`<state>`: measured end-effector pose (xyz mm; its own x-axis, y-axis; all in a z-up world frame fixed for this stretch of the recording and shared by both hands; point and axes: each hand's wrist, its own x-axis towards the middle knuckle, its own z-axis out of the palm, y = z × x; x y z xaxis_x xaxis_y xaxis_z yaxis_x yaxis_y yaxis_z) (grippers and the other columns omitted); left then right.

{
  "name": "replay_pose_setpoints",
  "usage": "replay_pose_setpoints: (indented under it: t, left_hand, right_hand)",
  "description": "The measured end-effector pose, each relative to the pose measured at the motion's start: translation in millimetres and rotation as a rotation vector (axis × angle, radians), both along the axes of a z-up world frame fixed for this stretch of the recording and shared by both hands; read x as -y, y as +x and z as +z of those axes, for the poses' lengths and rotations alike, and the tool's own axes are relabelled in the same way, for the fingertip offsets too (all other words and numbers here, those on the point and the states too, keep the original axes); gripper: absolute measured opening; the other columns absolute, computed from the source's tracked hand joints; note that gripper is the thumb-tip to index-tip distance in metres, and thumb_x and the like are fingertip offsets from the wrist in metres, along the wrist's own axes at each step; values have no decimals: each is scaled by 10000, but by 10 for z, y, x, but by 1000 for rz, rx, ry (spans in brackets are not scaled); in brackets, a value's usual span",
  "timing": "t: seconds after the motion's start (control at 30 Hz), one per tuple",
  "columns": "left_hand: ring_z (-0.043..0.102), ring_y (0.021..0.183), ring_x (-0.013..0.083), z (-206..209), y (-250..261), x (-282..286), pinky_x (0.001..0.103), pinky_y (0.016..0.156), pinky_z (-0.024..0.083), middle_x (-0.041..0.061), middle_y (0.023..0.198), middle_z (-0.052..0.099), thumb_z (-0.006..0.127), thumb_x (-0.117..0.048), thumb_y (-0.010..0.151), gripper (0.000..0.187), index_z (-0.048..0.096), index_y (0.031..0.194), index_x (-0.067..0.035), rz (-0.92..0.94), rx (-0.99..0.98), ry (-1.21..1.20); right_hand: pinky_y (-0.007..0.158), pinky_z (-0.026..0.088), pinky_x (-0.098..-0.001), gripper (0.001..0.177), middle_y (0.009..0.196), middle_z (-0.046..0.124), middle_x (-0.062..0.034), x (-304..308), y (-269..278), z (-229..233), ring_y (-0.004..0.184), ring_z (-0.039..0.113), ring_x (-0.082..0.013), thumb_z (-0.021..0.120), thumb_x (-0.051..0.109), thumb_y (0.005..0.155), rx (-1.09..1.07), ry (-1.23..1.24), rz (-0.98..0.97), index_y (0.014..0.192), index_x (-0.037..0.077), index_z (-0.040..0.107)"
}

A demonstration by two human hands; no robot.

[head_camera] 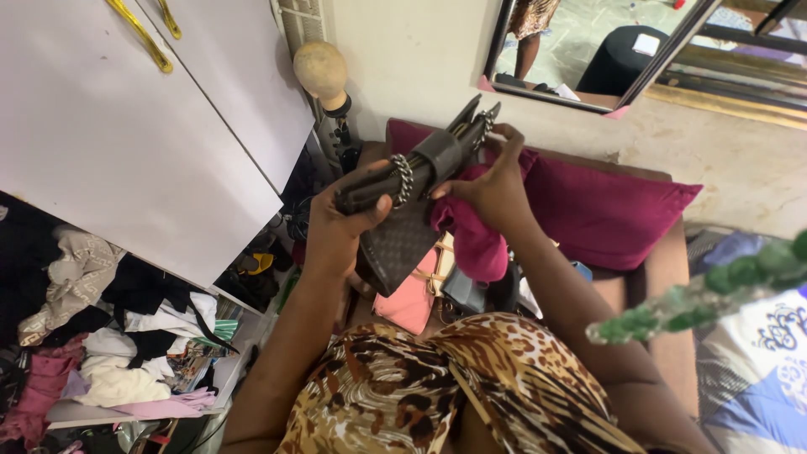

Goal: Cleaning and organizing various handbags and placing them into a closet.

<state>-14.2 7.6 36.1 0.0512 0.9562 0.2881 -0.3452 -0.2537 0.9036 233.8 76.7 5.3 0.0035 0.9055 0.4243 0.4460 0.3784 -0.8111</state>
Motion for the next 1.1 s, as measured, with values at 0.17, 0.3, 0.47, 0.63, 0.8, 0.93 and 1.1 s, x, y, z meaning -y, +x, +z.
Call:
replay_pose_setpoints:
  t: [0.17, 0.3, 0.47, 0.63, 0.8, 0.93, 1.1]
  left_hand:
    - [683, 1068, 125, 1, 99, 49, 259, 959, 537, 87, 1201, 731, 826, -100, 858, 520, 659, 1340, 5, 68, 15, 15]
    - [706, 941, 147, -204, 107, -30, 285, 849, 573, 71, 1079, 749, 846, -213, 818, 523, 698, 1277, -9, 254, 11, -112]
    - [676, 925, 154, -412, -26, -156, 302, 853, 540, 74, 1043, 741, 823, -255, 910, 433, 720, 1192, 56, 274, 220, -149]
    - [686, 901, 166, -311, 133, -108, 311, 839, 540, 87, 1016, 738, 828, -225, 888, 406, 726, 1149, 68, 268, 262, -191]
    - [681, 914, 163, -185, 230, -56, 322, 843, 546, 75, 1054, 733, 839, -167, 839, 417, 727, 1186, 36, 204, 397, -144]
    - [696, 912, 186, -149, 130, -69, 342, 838, 562, 81, 1039, 727, 838, -182, 843, 442, 711, 1192, 57, 231, 434, -160]
    - [684, 981, 158, -302, 67, -117, 298, 894, 536, 92, 1104, 743, 834, -176, 869, 483, 712, 1267, 69, 195, 237, -73]
  right_hand:
    - [1132, 469, -421, 1249, 1405, 506, -248, 129, -6, 137, 1335, 546, -336, 1074, 332, 544, -33, 52, -52, 1416, 17, 237]
    - [1035, 522, -385, 1145, 1420, 491, -220, 233, 62, 290, 1311, 560, -288, 1039, 266, 608, -21, 40, -7, 1423, 24, 273]
    - [1013, 496, -348, 584, 1295, 610, -184, 182, 402, 492, 1194, 592, -230, 802, 99, 892, -388, 16, 133, 1368, 46, 468]
    - [964, 498, -317, 168, 1202, 597, -131, -80, 408, 394, 1088, 585, -179, 636, 60, 1126, -438, 355, -139, 1277, 42, 564]
    - [911, 490, -464, 316, 1165, 573, -227, 51, -271, -245, 1058, 592, -397, 664, 152, 1019, 178, 495, -227, 1244, -33, 541]
    - [865, 529, -476, 323, 1127, 598, -238, 342, -359, -363, 1014, 627, -434, 671, 161, 975, 179, 502, -23, 1221, -17, 563]
    - [847, 547, -467, 233, 1047, 670, -206, -118, -55, -208, 989, 686, -430, 590, 163, 1033, -3, 306, -179, 1198, 5, 547]
